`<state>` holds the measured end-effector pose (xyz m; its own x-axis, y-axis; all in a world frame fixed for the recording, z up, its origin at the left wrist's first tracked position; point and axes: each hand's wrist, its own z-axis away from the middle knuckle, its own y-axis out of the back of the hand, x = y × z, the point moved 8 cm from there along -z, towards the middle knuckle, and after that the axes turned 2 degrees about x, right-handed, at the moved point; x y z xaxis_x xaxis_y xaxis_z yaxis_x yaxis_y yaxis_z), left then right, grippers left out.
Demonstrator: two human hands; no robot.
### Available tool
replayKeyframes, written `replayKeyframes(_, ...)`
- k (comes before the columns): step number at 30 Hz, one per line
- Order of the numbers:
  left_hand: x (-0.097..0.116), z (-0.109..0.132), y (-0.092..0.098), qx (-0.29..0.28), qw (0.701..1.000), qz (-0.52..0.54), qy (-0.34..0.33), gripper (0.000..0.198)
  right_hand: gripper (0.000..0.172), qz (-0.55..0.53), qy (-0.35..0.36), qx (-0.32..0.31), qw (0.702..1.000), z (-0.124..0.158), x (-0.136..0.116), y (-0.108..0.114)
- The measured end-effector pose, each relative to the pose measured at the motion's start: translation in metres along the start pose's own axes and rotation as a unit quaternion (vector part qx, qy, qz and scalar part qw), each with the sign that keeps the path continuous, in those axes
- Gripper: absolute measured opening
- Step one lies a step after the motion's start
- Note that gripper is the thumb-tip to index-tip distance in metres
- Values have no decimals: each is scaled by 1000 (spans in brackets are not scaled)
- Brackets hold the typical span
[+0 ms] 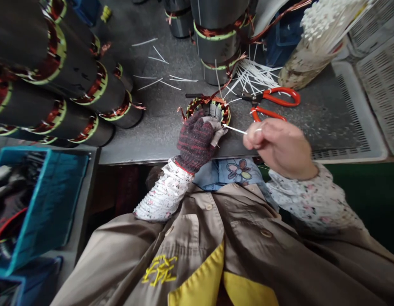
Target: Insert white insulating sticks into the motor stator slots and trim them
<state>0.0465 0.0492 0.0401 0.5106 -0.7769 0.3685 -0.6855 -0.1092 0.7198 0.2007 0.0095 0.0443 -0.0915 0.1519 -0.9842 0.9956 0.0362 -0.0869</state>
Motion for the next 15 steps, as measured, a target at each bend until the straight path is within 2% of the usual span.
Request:
replayKeyframes(4, 16, 1, -21, 10, 999, -29, 11, 18, 45, -5, 29, 77, 997, -39, 0, 2)
replayKeyframes(6, 23, 2, -31, 14, 999, -44, 12, 19, 41, -16, 1, 73, 997, -64, 13, -5)
replayKeyframes(8, 29, 3, -31, 9, 999, -46, -10, 21, 41, 8, -14, 76, 997, -73, 22, -7)
replayKeyframes(9, 30, 2, -27, 1, 998, -46, -30, 24, 41, 40, 12, 102, 994, -69, 20, -3)
replayKeyframes(10, 30, 2, -20, -12, 997, -47, -53, 27, 40, 81, 67, 142, 984, -58, 12, 3)
replayKeyframes(12, 25, -2, -1, -48, 994, -52, -88, 36, 33, 179, 212, 209, 938, -24, -8, 11)
replayKeyframes(13, 21, -5, 10, -67, 991, -56, -104, 39, 28, 225, 265, 210, 914, -7, -13, 9)
replayKeyframes(15, 14, -13, 28, -108, 982, -58, -145, 39, 17, 303, 296, 150, 893, 13, -5, -2)
